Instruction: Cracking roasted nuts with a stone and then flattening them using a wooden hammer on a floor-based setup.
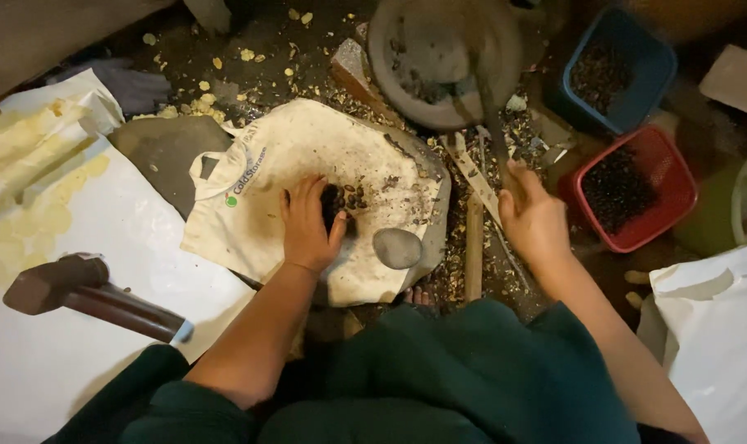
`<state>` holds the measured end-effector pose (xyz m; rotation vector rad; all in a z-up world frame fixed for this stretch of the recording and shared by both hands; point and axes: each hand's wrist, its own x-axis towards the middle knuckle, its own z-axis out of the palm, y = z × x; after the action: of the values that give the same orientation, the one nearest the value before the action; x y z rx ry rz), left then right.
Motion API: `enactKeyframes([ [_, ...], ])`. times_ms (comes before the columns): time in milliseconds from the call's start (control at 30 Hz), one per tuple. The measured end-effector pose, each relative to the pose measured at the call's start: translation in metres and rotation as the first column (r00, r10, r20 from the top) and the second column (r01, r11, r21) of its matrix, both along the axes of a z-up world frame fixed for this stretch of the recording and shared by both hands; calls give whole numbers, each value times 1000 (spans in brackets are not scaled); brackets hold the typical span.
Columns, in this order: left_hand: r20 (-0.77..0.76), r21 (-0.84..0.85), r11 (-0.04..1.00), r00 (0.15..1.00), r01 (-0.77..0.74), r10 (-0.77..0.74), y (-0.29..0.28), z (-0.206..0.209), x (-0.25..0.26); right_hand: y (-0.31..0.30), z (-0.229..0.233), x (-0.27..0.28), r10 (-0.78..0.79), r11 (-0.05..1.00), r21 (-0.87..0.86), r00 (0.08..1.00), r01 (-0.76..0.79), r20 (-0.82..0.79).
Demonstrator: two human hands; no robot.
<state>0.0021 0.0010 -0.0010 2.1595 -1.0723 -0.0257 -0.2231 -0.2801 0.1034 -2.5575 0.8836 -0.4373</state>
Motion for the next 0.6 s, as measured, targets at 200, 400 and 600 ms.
enactKeyframes([
  [200,-30,-45,999,999,-12,11,3,-4,3,-53,-56,16,-89,976,187,988,112,-124],
  [400,-254,-298,948,966,-114,36,5,-32,14,-36,-27,34,171,947,-209,932,-245,-319],
  [600,-37,-81,984,986,158,-161,-14,25,17,96,-22,64,808,580,-5,576,-815,-127],
])
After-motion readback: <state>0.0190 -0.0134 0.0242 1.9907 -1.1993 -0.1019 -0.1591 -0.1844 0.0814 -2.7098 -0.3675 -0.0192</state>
